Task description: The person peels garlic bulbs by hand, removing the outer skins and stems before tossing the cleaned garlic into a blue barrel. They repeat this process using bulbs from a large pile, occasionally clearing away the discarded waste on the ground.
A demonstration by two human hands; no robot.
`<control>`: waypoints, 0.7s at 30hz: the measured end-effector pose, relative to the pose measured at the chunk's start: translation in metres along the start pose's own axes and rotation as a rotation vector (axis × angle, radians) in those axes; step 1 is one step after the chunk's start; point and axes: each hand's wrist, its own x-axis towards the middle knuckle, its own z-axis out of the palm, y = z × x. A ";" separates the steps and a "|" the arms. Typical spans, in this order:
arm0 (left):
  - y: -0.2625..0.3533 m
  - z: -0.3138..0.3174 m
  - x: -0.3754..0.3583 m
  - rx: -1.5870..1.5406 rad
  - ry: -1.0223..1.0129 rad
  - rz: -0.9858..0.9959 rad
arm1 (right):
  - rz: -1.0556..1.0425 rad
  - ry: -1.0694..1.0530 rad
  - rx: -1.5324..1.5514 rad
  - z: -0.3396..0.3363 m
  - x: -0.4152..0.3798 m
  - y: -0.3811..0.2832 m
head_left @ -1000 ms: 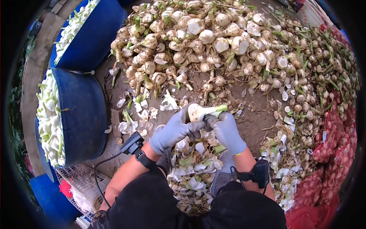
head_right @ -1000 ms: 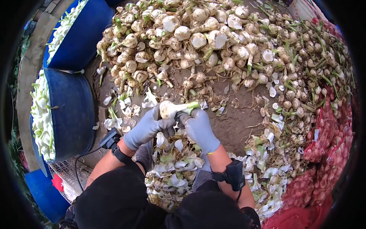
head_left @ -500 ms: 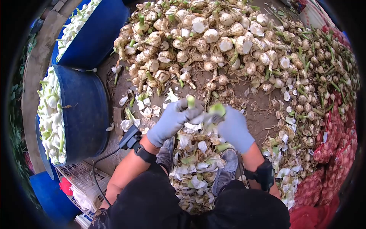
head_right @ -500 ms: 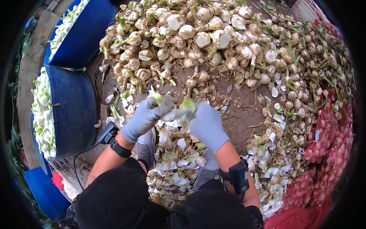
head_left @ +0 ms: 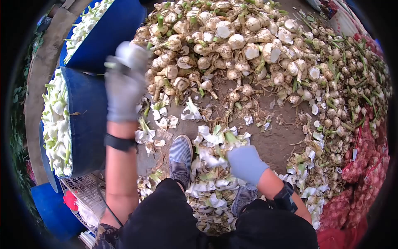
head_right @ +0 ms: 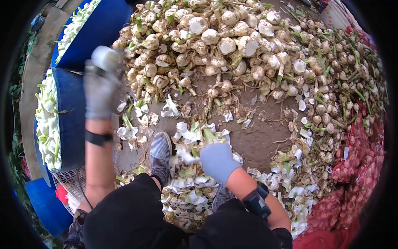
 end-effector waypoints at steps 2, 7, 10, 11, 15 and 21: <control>0.066 0.016 0.022 -0.330 0.029 0.086 | 0.003 0.143 0.054 -0.003 0.004 0.009; 0.014 0.050 0.015 -0.444 -0.308 -0.449 | 0.008 0.712 -0.121 -0.048 0.080 0.059; -0.087 0.085 -0.034 0.664 -0.127 -0.389 | 0.101 0.555 -0.473 -0.026 0.135 0.096; -0.114 0.075 -0.045 0.553 -0.059 -0.563 | 0.107 0.553 -0.482 -0.027 0.133 0.098; -0.163 0.073 -0.076 0.970 -0.130 -0.133 | 0.195 0.618 0.893 -0.023 0.098 0.061; -0.148 0.096 -0.076 0.471 -0.160 -0.408 | 0.080 0.389 1.470 -0.037 0.047 0.039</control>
